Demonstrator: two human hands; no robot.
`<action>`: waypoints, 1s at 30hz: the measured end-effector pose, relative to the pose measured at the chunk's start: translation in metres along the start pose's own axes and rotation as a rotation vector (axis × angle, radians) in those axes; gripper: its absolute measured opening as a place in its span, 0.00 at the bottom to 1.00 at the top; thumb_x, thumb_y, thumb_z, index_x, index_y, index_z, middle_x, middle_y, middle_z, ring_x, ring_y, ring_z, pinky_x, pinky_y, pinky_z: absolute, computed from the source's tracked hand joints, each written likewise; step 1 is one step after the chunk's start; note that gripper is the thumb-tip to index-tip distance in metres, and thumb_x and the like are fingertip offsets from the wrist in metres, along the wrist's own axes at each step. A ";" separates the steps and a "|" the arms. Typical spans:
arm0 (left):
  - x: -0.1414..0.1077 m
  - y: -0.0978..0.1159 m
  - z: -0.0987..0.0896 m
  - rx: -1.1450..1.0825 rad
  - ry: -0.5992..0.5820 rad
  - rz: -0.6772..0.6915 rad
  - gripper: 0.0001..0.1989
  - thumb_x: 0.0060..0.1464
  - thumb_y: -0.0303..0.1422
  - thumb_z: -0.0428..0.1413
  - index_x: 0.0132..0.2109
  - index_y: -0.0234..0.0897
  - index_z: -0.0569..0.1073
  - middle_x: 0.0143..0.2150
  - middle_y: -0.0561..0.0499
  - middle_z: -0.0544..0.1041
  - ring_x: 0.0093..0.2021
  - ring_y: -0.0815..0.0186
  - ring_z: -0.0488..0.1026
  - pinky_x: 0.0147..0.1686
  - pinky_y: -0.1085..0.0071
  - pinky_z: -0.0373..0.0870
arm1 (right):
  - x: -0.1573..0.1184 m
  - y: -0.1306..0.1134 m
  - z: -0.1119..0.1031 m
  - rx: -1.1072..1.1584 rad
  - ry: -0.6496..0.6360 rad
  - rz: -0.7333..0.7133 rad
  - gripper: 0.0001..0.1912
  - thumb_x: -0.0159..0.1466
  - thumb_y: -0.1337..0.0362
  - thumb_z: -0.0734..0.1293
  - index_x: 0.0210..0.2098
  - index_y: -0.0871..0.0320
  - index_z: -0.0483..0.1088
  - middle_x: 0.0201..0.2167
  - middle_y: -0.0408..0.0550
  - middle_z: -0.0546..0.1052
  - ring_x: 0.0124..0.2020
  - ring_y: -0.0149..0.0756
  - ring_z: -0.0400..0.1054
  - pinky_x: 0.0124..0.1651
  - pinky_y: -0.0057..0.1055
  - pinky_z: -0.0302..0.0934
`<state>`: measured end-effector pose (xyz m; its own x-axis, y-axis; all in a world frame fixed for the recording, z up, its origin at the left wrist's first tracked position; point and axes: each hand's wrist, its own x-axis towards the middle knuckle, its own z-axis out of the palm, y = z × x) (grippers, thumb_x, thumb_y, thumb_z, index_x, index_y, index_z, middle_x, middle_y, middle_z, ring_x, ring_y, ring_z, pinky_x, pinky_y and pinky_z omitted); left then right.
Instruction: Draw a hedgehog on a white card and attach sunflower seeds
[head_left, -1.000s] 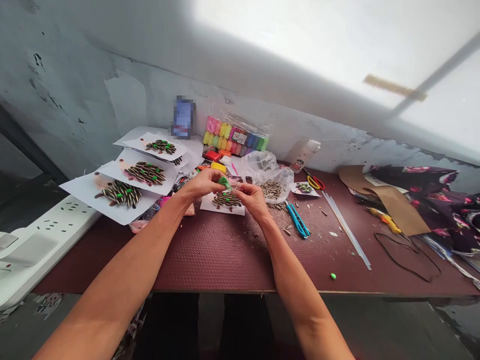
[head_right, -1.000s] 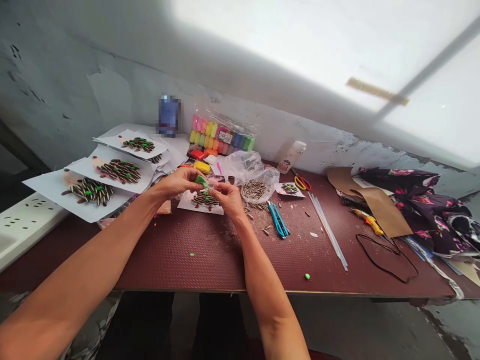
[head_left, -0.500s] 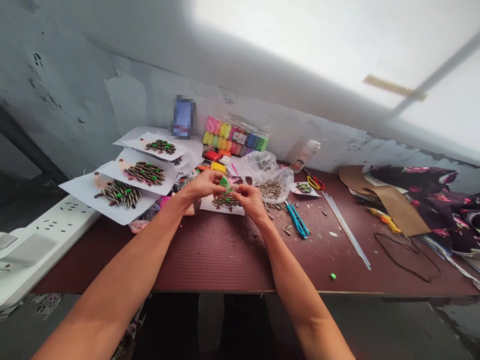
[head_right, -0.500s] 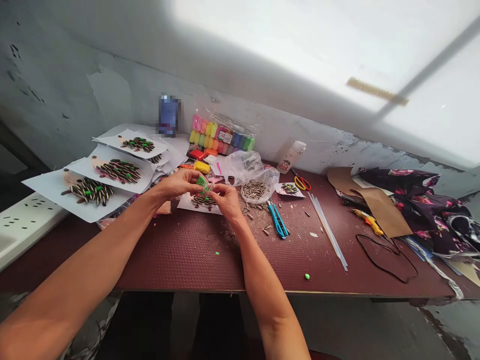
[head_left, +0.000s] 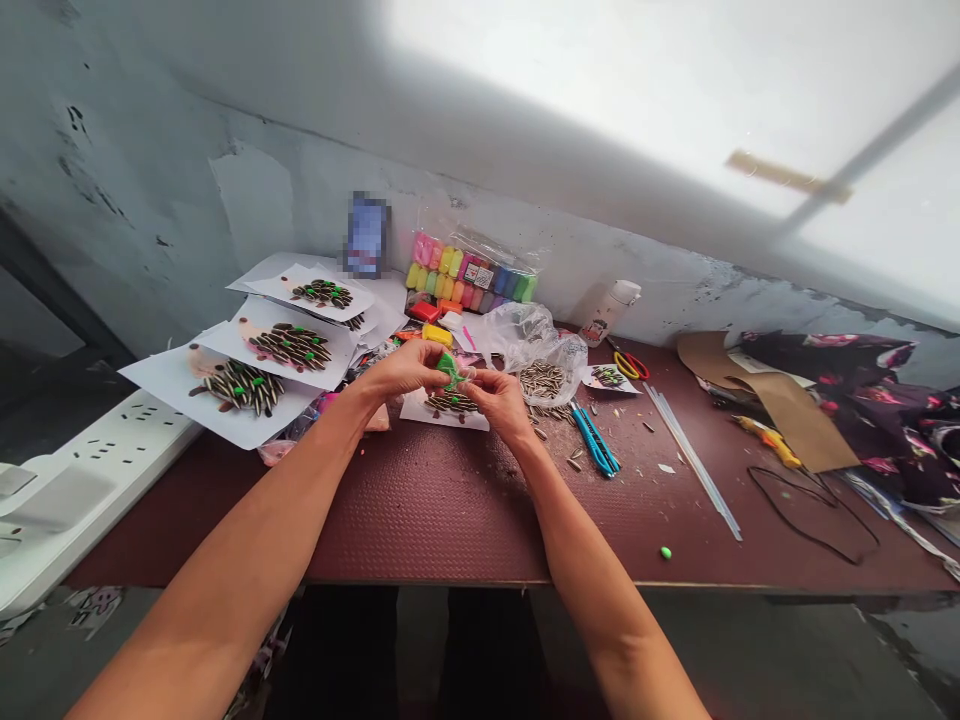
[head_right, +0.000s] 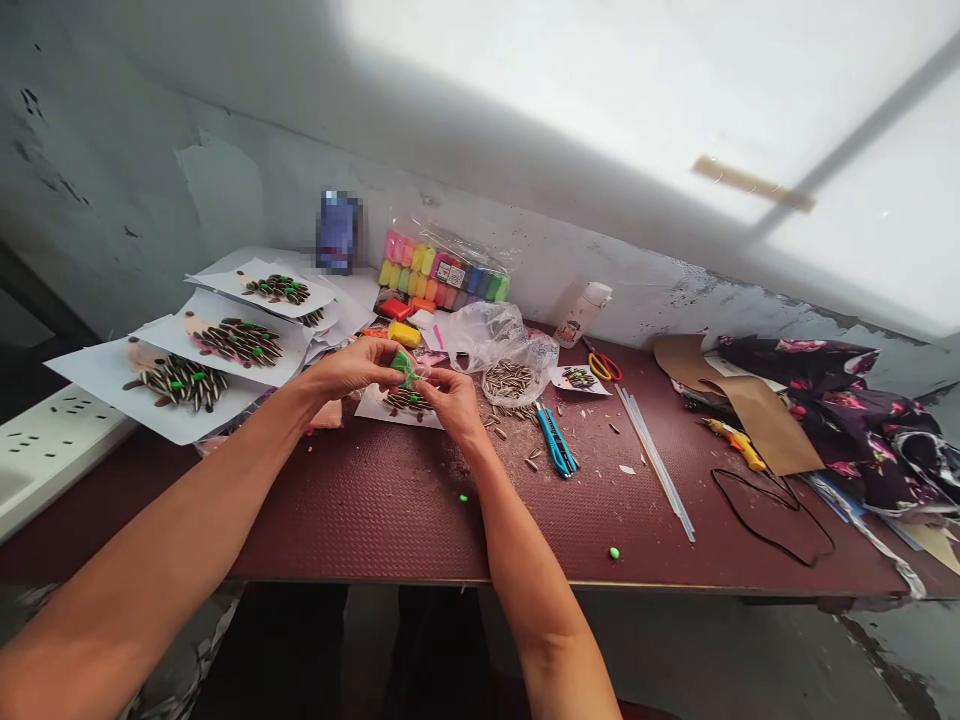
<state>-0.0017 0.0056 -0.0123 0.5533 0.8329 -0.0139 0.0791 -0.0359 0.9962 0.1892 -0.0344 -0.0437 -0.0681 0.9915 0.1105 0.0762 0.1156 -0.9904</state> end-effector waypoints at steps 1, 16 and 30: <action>0.000 -0.001 0.000 -0.012 0.005 -0.002 0.09 0.44 0.19 0.61 0.34 0.33 0.74 0.27 0.54 0.75 0.25 0.72 0.71 0.27 0.75 0.70 | 0.000 0.000 0.000 -0.003 -0.008 0.002 0.22 0.47 0.51 0.78 0.35 0.60 0.81 0.25 0.42 0.77 0.25 0.28 0.63 0.29 0.27 0.56; 0.006 -0.005 0.003 -0.044 0.038 -0.014 0.07 0.47 0.26 0.66 0.33 0.32 0.76 0.26 0.52 0.77 0.23 0.71 0.74 0.24 0.76 0.70 | 0.000 0.002 -0.002 -0.252 0.086 -0.127 0.13 0.53 0.54 0.72 0.28 0.58 0.78 0.23 0.41 0.72 0.22 0.27 0.53 0.26 0.27 0.48; 0.009 -0.004 0.002 -0.112 0.245 0.013 0.07 0.47 0.23 0.65 0.32 0.32 0.74 0.25 0.54 0.76 0.22 0.71 0.74 0.20 0.78 0.67 | -0.007 -0.006 0.007 -0.173 0.187 -0.215 0.16 0.59 0.49 0.71 0.35 0.56 0.76 0.28 0.42 0.74 0.25 0.29 0.57 0.29 0.27 0.55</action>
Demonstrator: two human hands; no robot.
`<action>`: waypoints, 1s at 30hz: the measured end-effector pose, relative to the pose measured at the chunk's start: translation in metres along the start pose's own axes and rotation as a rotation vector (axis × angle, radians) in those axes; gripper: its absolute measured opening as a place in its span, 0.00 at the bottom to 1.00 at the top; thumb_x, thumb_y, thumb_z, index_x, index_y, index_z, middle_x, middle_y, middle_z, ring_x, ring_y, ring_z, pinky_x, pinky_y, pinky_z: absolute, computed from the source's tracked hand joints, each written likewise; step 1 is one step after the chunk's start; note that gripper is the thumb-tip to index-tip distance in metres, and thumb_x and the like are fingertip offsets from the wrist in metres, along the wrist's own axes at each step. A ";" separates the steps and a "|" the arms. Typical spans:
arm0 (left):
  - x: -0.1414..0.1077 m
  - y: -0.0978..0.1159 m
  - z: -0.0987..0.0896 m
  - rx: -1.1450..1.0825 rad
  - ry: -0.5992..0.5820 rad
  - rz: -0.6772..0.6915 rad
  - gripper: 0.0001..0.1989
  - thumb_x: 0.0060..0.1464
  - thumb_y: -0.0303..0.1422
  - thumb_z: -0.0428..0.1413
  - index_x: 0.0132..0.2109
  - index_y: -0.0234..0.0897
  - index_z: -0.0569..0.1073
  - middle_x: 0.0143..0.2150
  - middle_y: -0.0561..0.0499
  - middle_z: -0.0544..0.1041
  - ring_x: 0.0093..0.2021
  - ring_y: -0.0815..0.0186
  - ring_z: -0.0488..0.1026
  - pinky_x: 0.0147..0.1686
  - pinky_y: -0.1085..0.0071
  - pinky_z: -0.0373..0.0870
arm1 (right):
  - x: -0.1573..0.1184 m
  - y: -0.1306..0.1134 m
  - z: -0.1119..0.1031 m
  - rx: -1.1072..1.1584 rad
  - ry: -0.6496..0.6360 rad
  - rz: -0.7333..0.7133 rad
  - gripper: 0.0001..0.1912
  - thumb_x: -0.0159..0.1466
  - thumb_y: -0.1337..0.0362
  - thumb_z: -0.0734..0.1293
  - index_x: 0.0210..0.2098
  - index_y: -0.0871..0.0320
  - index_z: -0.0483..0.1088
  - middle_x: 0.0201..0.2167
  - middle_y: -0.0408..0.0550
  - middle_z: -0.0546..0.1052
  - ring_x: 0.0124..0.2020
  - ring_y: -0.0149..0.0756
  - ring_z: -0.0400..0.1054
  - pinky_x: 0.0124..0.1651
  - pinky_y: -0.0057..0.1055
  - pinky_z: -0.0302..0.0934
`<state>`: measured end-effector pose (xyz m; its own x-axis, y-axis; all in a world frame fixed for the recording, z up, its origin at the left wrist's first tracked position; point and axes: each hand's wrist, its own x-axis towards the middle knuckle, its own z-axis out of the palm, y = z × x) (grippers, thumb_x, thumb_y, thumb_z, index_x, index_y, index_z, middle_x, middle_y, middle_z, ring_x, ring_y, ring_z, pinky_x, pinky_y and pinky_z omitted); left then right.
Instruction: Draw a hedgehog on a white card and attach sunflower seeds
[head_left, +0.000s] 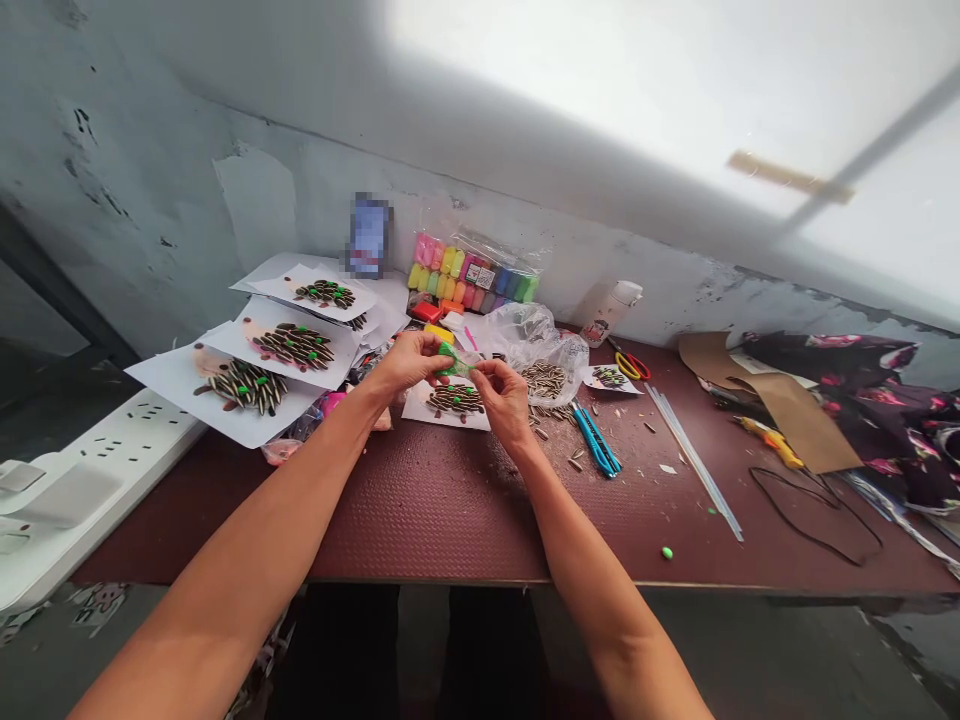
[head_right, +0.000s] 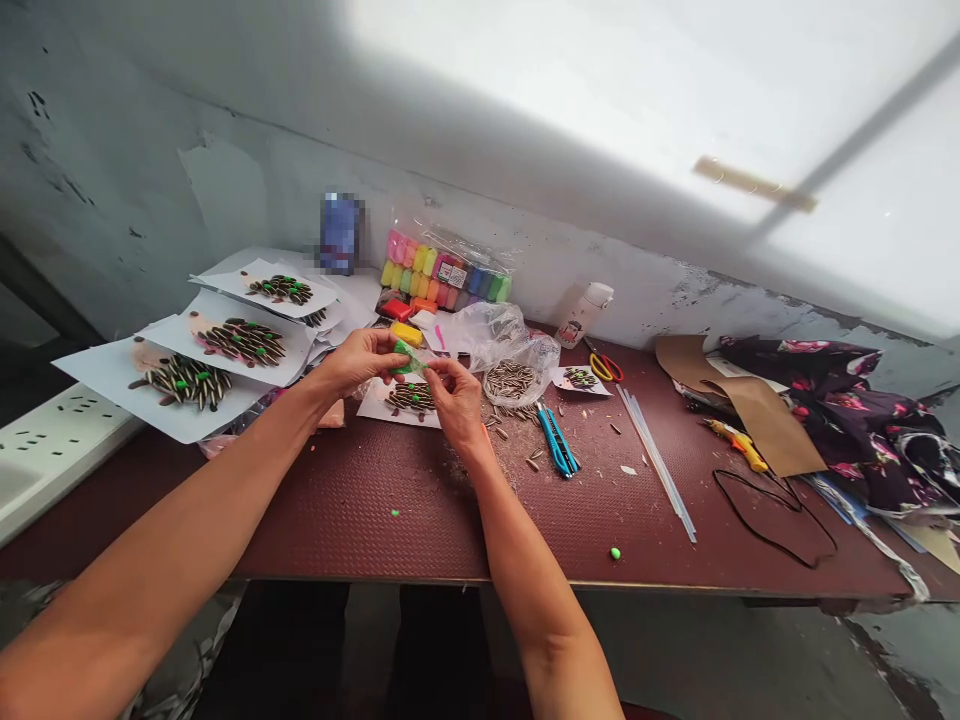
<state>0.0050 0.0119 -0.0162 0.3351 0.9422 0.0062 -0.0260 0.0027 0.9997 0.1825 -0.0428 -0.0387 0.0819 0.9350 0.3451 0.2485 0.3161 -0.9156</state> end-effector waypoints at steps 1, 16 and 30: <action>0.001 0.000 -0.002 -0.007 0.025 -0.008 0.07 0.47 0.23 0.65 0.33 0.32 0.74 0.26 0.53 0.76 0.22 0.71 0.74 0.20 0.78 0.66 | 0.001 -0.001 -0.001 0.032 0.011 0.015 0.16 0.59 0.49 0.72 0.35 0.56 0.76 0.29 0.43 0.75 0.26 0.29 0.59 0.30 0.27 0.56; -0.005 0.013 -0.002 -0.159 0.031 -0.099 0.19 0.36 0.23 0.52 0.38 0.32 0.79 0.24 0.51 0.75 0.21 0.70 0.65 0.19 0.75 0.62 | 0.008 -0.007 -0.012 0.255 -0.028 0.175 0.17 0.54 0.50 0.74 0.35 0.57 0.78 0.28 0.43 0.78 0.22 0.26 0.59 0.26 0.27 0.56; -0.016 0.010 0.011 0.029 -0.264 -0.112 0.26 0.53 0.53 0.65 0.23 0.34 0.74 0.20 0.51 0.70 0.17 0.72 0.65 0.17 0.74 0.61 | 0.002 -0.005 -0.004 0.033 0.012 -0.059 0.13 0.58 0.51 0.74 0.35 0.53 0.83 0.35 0.46 0.76 0.33 0.34 0.63 0.40 0.32 0.62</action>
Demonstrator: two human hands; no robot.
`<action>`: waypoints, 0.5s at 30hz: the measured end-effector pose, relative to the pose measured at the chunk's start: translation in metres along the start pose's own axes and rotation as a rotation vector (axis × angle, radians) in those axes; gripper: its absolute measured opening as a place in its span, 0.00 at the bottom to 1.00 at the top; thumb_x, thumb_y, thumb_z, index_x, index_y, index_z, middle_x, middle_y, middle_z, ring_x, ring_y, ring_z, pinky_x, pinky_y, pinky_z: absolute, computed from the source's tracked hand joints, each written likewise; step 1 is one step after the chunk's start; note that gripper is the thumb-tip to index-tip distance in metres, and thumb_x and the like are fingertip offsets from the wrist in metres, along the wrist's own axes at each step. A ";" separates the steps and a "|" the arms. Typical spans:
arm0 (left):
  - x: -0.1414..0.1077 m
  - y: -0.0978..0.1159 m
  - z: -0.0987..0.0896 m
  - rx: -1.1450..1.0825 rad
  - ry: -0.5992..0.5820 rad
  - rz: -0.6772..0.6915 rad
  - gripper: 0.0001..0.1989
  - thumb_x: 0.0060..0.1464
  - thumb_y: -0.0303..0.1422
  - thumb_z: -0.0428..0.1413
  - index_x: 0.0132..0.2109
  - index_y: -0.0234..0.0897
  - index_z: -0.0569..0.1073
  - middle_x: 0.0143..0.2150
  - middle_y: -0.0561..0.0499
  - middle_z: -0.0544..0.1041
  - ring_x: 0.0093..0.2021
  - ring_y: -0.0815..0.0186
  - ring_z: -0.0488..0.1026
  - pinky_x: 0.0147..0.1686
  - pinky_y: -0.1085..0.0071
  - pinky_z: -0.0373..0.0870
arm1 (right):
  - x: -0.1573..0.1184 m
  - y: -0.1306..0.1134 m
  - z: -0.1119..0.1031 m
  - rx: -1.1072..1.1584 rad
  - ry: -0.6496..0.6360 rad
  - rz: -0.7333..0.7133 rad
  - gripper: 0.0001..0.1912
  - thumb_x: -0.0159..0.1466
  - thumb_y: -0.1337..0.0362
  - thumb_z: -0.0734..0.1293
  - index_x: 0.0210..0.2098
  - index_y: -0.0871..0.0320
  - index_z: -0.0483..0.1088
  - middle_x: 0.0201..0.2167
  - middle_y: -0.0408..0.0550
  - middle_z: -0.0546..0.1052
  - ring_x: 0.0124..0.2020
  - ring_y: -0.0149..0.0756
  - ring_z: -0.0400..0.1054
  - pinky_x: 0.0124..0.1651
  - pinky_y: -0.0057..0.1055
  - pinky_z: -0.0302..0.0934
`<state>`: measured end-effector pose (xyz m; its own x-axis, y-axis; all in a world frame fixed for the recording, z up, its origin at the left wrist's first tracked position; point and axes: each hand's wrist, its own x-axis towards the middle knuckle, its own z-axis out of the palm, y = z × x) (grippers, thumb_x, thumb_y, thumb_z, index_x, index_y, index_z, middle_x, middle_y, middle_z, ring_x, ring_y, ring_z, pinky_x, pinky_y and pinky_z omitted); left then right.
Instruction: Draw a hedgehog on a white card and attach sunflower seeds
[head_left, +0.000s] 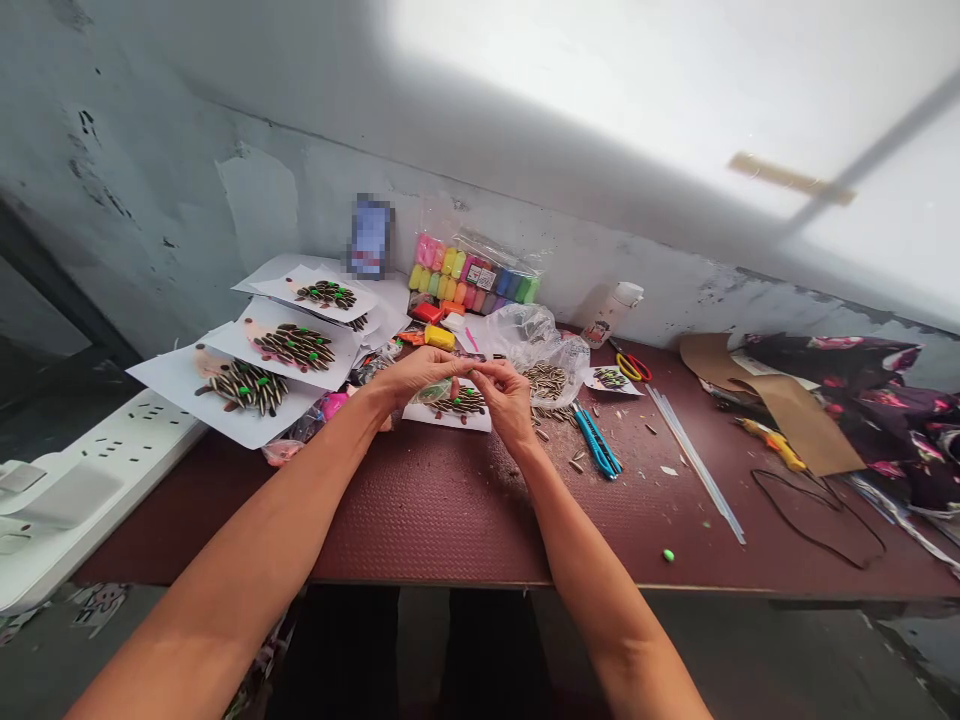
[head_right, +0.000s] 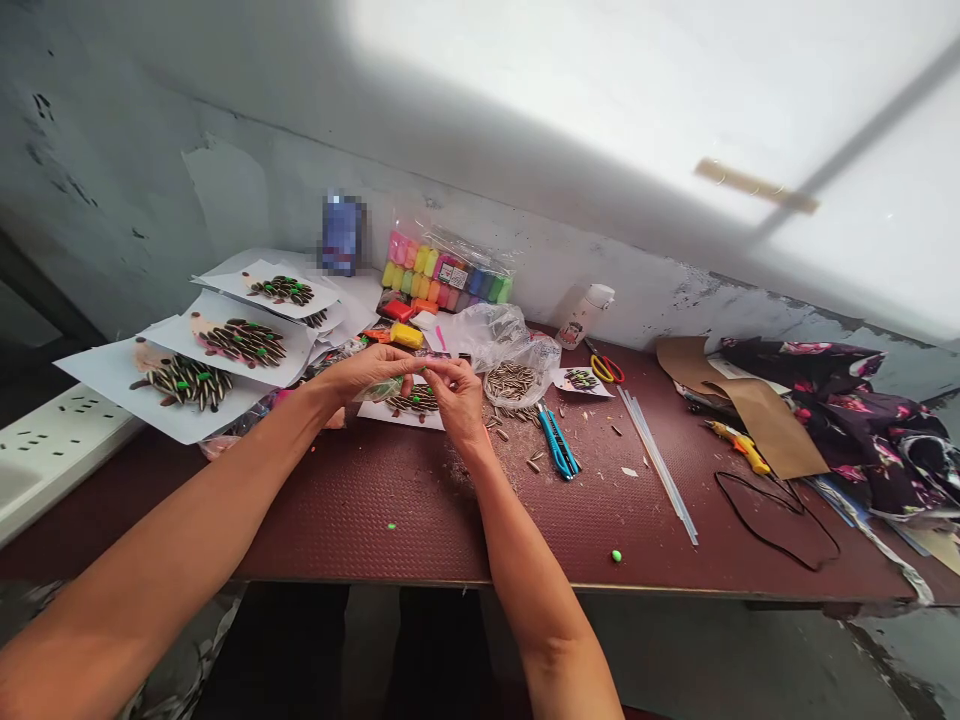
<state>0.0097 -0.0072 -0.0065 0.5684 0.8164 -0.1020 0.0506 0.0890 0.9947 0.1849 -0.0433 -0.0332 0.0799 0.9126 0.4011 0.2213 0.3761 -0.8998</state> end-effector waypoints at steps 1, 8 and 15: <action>-0.001 -0.001 0.001 0.005 -0.012 0.011 0.26 0.53 0.53 0.65 0.23 0.34 0.74 0.21 0.51 0.71 0.17 0.73 0.65 0.18 0.74 0.61 | 0.000 0.000 0.000 -0.024 0.011 -0.020 0.13 0.58 0.51 0.74 0.34 0.53 0.83 0.35 0.46 0.75 0.33 0.34 0.63 0.42 0.33 0.63; 0.004 -0.008 0.004 -0.039 0.076 0.120 0.24 0.51 0.52 0.66 0.25 0.34 0.74 0.24 0.52 0.73 0.21 0.75 0.63 0.20 0.76 0.58 | -0.001 -0.001 0.002 -0.018 -0.056 -0.028 0.13 0.63 0.53 0.71 0.40 0.53 0.83 0.38 0.48 0.76 0.38 0.36 0.66 0.45 0.33 0.64; 0.008 -0.007 -0.004 -0.091 0.108 0.167 0.19 0.46 0.45 0.70 0.26 0.34 0.76 0.27 0.50 0.77 0.29 0.70 0.71 0.29 0.74 0.67 | 0.001 -0.001 0.000 0.114 -0.085 0.116 0.23 0.61 0.52 0.71 0.53 0.54 0.79 0.41 0.47 0.79 0.30 0.30 0.63 0.32 0.28 0.61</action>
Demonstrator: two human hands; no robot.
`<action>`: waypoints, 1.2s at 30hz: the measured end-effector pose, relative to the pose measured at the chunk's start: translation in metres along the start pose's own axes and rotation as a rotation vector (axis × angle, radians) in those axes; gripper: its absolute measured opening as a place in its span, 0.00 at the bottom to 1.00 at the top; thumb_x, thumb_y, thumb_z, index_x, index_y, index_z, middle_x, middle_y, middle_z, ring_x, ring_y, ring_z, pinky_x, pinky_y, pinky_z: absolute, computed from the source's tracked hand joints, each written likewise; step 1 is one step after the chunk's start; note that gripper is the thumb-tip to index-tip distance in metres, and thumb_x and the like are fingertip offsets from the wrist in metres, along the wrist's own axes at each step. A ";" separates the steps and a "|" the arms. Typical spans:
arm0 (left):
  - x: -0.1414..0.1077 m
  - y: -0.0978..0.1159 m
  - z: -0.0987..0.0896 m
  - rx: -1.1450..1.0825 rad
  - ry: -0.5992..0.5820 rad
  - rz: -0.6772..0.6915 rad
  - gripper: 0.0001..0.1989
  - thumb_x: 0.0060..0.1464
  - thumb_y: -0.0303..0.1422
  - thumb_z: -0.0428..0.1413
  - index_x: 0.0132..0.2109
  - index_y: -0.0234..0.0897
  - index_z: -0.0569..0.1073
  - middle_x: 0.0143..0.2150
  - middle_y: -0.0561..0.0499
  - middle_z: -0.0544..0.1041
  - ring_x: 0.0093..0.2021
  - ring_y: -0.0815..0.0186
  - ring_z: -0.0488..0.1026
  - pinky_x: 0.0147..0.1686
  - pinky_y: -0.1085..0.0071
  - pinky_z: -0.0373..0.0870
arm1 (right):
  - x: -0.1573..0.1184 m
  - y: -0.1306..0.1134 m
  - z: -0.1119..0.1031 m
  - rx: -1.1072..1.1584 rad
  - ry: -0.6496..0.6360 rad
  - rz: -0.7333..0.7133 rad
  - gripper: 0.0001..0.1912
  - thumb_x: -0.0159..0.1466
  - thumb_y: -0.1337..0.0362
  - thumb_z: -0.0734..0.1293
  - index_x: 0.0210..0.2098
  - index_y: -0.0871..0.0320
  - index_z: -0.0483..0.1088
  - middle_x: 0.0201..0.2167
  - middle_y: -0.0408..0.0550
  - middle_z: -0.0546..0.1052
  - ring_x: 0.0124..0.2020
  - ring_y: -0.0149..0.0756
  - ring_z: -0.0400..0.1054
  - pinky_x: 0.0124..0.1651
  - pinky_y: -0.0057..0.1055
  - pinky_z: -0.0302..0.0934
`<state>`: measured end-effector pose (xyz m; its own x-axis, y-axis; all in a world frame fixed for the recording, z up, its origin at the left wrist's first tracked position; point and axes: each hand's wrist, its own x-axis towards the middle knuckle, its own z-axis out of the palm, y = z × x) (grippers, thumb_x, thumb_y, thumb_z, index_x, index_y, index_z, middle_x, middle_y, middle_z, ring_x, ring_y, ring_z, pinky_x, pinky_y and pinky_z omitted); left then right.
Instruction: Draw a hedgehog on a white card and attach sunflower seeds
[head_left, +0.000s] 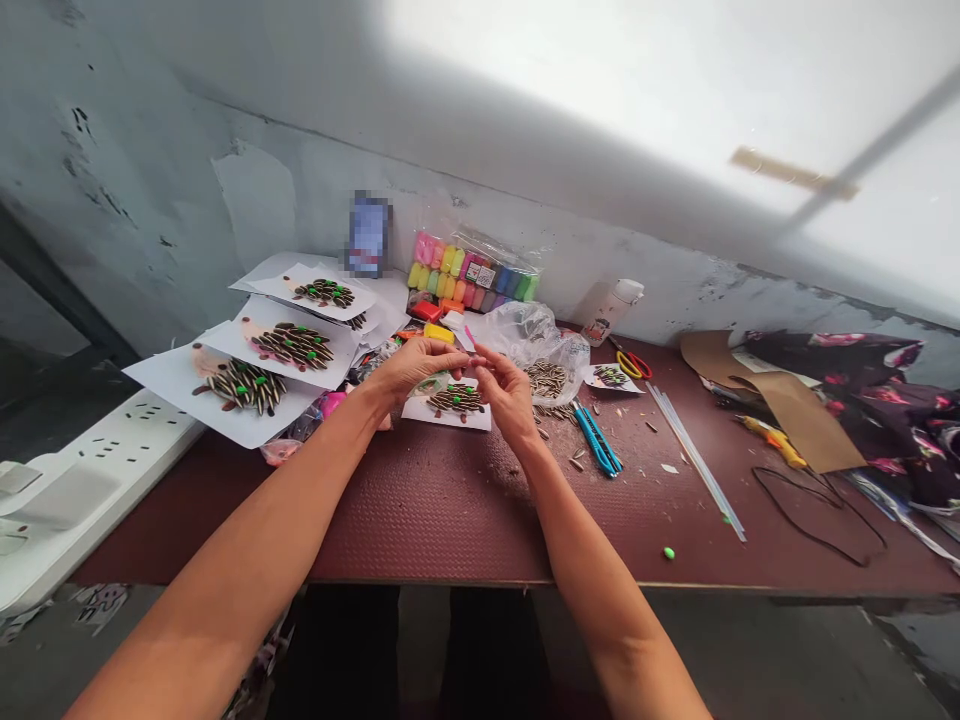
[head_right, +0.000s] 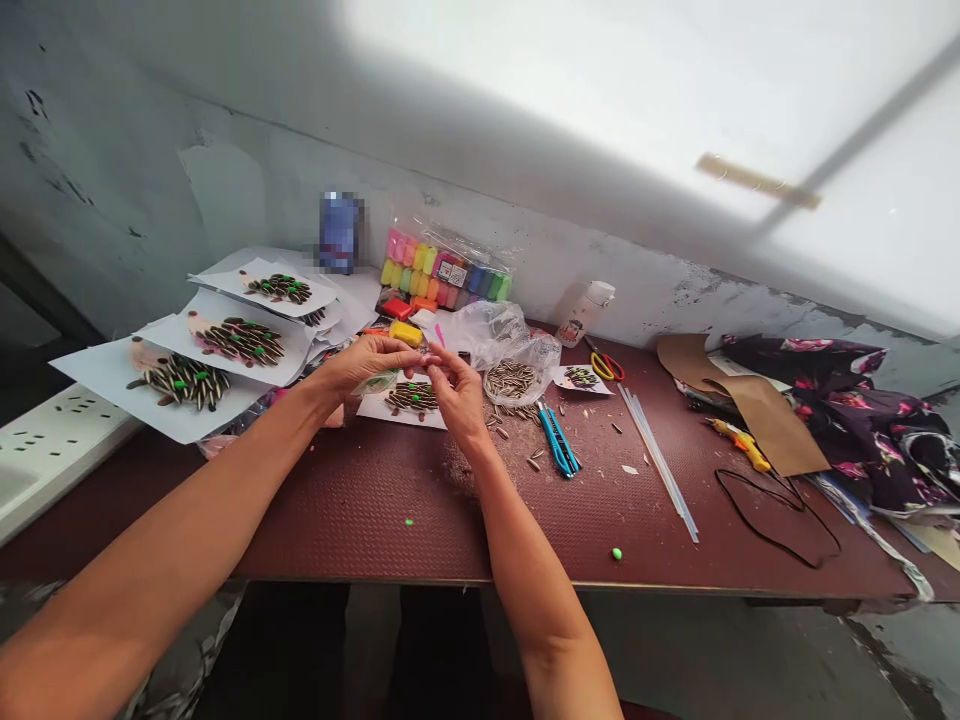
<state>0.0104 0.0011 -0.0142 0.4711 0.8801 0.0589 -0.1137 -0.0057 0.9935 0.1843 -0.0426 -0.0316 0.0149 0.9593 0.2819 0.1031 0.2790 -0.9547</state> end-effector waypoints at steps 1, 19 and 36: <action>0.000 0.000 -0.001 -0.004 0.003 0.007 0.17 0.46 0.44 0.71 0.28 0.34 0.77 0.28 0.50 0.78 0.30 0.70 0.72 0.31 0.74 0.69 | 0.001 0.000 -0.002 0.006 0.023 0.006 0.23 0.61 0.52 0.71 0.52 0.54 0.79 0.40 0.47 0.79 0.29 0.29 0.63 0.31 0.28 0.60; -0.004 0.009 -0.001 0.066 -0.012 0.050 0.16 0.48 0.44 0.69 0.27 0.35 0.78 0.28 0.51 0.76 0.28 0.72 0.69 0.28 0.75 0.64 | 0.004 -0.009 -0.012 0.042 0.095 0.038 0.23 0.59 0.46 0.72 0.42 0.58 0.79 0.30 0.44 0.77 0.21 0.25 0.56 0.25 0.27 0.53; -0.011 0.016 0.009 0.114 -0.327 -0.075 0.32 0.61 0.60 0.52 0.25 0.35 0.71 0.17 0.51 0.67 0.18 0.71 0.64 0.19 0.73 0.61 | 0.004 -0.002 -0.010 0.091 -0.198 0.072 0.31 0.52 0.42 0.79 0.47 0.54 0.78 0.38 0.47 0.81 0.42 0.41 0.75 0.46 0.36 0.69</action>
<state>0.0110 -0.0130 0.0016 0.7315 0.6818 -0.0047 0.0212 -0.0158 0.9997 0.1943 -0.0399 -0.0276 -0.1775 0.9642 0.1971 0.0191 0.2036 -0.9789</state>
